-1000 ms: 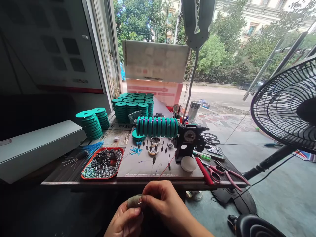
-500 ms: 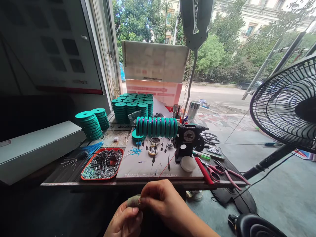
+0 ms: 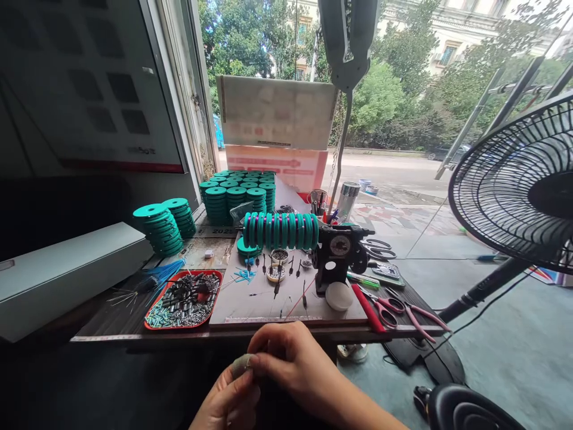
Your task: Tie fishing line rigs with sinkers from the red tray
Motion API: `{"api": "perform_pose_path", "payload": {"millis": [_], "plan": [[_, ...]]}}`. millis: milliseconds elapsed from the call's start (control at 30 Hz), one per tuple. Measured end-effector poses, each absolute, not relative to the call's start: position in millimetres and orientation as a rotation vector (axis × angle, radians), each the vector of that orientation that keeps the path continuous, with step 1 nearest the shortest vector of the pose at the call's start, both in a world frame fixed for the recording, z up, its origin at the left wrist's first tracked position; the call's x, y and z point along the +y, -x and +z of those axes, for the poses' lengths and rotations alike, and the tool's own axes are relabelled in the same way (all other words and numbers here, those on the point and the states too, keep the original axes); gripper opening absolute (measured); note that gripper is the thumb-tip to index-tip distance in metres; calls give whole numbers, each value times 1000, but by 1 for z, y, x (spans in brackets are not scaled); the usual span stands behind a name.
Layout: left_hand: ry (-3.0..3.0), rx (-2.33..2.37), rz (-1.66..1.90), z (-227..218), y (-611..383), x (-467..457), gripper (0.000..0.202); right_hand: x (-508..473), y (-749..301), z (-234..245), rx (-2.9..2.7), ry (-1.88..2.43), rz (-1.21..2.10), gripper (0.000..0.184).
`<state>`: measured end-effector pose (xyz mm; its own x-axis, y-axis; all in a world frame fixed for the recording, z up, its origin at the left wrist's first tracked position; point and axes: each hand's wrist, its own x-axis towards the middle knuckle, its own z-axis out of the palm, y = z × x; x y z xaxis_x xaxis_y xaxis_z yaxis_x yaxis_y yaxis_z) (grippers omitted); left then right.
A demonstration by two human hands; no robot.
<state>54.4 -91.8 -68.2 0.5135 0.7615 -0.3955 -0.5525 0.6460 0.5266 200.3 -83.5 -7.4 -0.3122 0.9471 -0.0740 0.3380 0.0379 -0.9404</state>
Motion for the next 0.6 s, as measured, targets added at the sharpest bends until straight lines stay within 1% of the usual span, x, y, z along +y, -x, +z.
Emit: {"api": "perform_pose_path", "payload": {"millis": [100, 233, 367, 467, 600], "plan": [[-275, 593, 820, -72, -56, -91, 37, -94, -202, -18, -1767, 1346, 908, 20], [-192, 528, 823, -79, -58, -94, 34, -104, -202, -45, -2001, 1137, 514, 25], [-148, 523, 889, -80, -61, -96, 32, -107, -198, -67, -2030, 1019, 171, 20], [-167, 540, 909, -75, -63, -98, 27, -108, -193, -73, -2003, 1028, 67, 17], [-184, 563, 919, -67, -65, -99, 26, -108, -191, -75, -1968, 1063, 104, 14]]}}
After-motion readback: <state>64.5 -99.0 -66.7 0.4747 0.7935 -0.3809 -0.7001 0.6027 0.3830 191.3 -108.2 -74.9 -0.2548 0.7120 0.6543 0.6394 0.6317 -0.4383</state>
